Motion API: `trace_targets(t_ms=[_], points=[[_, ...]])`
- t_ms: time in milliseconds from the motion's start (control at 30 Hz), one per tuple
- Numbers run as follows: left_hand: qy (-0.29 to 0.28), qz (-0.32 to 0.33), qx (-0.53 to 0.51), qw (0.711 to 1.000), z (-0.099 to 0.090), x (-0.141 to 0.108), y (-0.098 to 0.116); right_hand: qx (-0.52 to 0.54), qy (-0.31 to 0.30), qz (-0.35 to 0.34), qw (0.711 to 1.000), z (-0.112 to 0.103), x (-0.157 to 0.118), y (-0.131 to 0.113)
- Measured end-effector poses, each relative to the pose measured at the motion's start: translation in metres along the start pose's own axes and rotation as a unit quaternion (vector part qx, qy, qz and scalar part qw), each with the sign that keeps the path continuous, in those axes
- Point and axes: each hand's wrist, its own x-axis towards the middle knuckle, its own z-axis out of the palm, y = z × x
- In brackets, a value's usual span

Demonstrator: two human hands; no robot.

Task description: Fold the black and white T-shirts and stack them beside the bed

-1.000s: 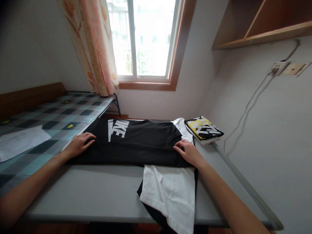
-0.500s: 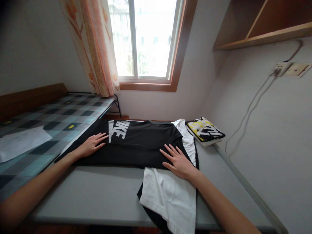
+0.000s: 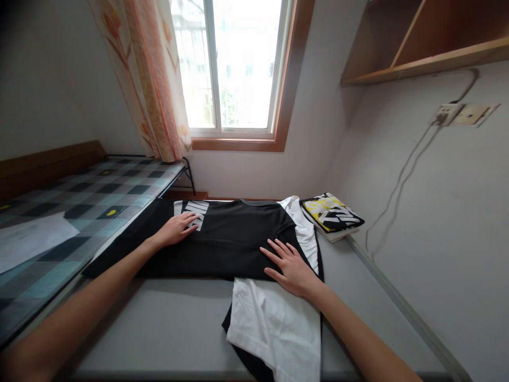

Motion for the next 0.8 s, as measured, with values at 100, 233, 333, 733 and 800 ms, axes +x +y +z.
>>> trace_targets(t_ms=[100,233,333,733,800], points=[[0.004,-0.002,-0.025,1.000,0.005,0.027,0.025,0.007,0.000,0.002,1.000,0.000,0.000,0.000],[-0.004,-0.011,-0.040,0.999,0.015,0.050,0.047,0.004,-0.003,0.006,1.000,-0.001,0.000,0.000],[-0.019,-0.026,-0.045,0.998,0.025,0.054,0.054,-0.002,0.000,0.007,1.000,-0.001,0.000,-0.001],[0.029,-0.045,-0.045,0.998,0.036,0.050,0.053,0.019,0.150,0.003,0.988,-0.008,0.031,0.000],[0.029,-0.045,-0.047,0.997,0.036,0.050,0.053,0.035,0.198,0.022,0.979,-0.015,0.054,0.010]])
